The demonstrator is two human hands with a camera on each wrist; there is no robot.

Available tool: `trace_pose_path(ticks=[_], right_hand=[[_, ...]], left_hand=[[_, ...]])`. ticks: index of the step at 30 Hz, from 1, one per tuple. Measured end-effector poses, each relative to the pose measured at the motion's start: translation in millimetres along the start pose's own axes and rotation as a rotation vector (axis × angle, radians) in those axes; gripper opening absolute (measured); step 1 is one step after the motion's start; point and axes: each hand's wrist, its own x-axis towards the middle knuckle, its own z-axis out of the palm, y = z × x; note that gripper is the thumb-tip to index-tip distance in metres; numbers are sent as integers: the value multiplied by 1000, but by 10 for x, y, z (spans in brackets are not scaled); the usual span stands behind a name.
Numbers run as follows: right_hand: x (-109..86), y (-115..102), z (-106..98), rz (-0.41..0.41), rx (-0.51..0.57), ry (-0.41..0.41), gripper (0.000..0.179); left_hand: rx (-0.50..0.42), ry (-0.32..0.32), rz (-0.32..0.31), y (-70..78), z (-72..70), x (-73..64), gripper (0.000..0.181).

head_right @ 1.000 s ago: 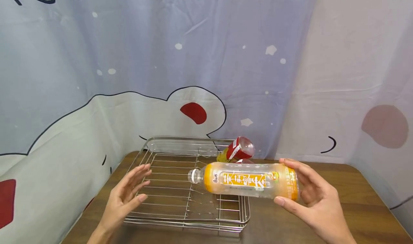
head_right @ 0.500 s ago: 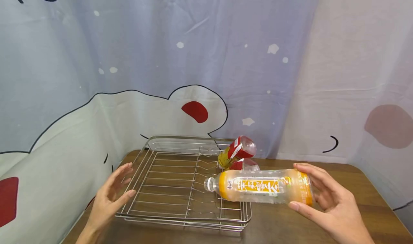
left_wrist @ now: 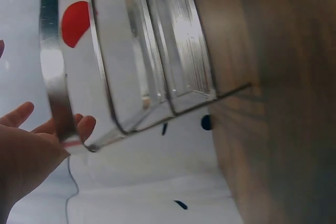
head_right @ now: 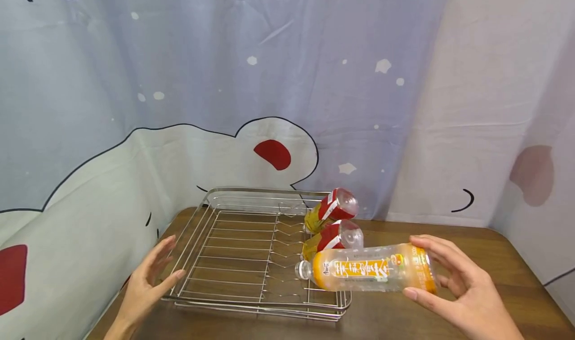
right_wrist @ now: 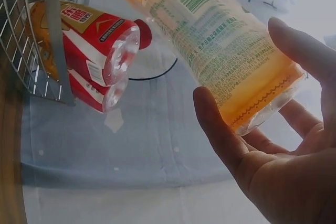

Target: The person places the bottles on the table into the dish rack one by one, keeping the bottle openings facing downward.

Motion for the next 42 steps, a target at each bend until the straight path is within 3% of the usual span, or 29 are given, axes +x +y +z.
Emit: trace_pose_path(ticks=[8, 16, 20, 26, 34, 42], right_hand=[[25, -42, 61, 62, -186, -13, 82], [71, -11, 135, 26, -208, -31, 78], [94, 4, 168, 12, -227, -38, 79], [133, 29, 227, -38, -303, -33, 82], [153, 100, 320, -52, -342, -52, 79], [185, 142, 415, -83, -362, -62, 78]], left_hand=[[125, 44, -59, -133, -28, -38, 73], [147, -39, -209, -274, -63, -98, 79], [131, -77, -265, -306, -76, -115, 84], [99, -115, -276, -377, -57, -158, 84], [-55, -163, -338, -436, -66, -166, 84], [-36, -191, -382, -426, -75, -154, 86]])
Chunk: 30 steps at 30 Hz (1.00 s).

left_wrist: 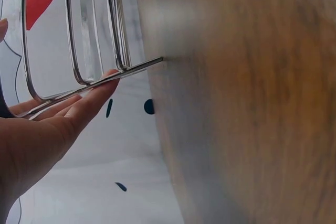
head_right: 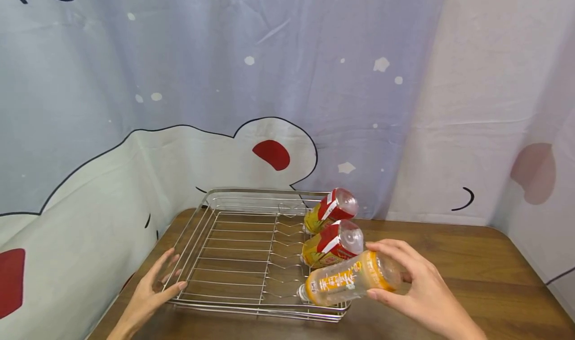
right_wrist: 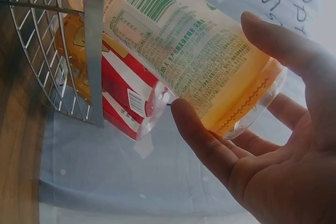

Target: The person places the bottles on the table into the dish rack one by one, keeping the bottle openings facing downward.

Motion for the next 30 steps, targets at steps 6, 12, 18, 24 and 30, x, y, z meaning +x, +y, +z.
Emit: trace_pose_path(ticks=[6, 12, 18, 24, 30], right_hand=[[29, -4, 49, -11, -32, 0, 80], [22, 17, 103, -25, -24, -15, 85], [-5, 19, 90, -27, 0, -38, 89], [-17, 0, 36, -11, 24, -73, 93], [-56, 16, 20, -12, 47, -103, 93]], left_hand=[[-12, -6, -9, 0, -3, -15, 86], [-21, -16, -2, 10, -1, -7, 86], [-13, -19, 9, -8, -7, 4, 86], [-6, -11, 17, -16, -17, 9, 87], [-7, -16, 20, 2, -12, 3, 87]])
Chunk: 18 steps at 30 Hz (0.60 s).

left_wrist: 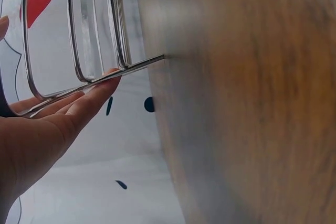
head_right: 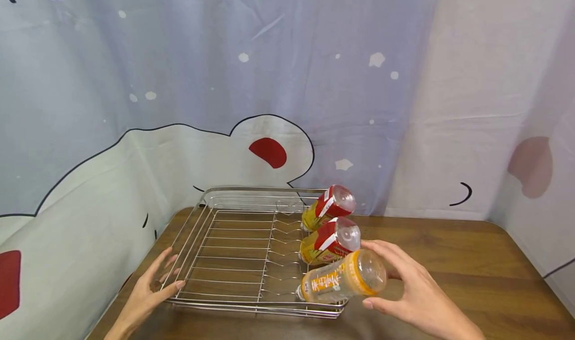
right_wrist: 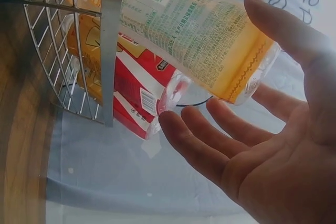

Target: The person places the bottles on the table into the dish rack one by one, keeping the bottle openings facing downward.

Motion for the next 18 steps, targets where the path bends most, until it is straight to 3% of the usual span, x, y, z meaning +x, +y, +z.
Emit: trace_pose_path(ticks=[9, 13, 18], right_hand=[[-57, 106, -20, -33, 55, -11, 104], [-98, 180, -86, -37, 28, -17, 104], [-130, 242, -221, -13, -109, -23, 100]], left_hand=[[56, -11, -46, 8, -35, 8, 87], [201, -20, -80, 90, -97, 11, 86], [364, -1, 4, 239, -185, 53, 85]])
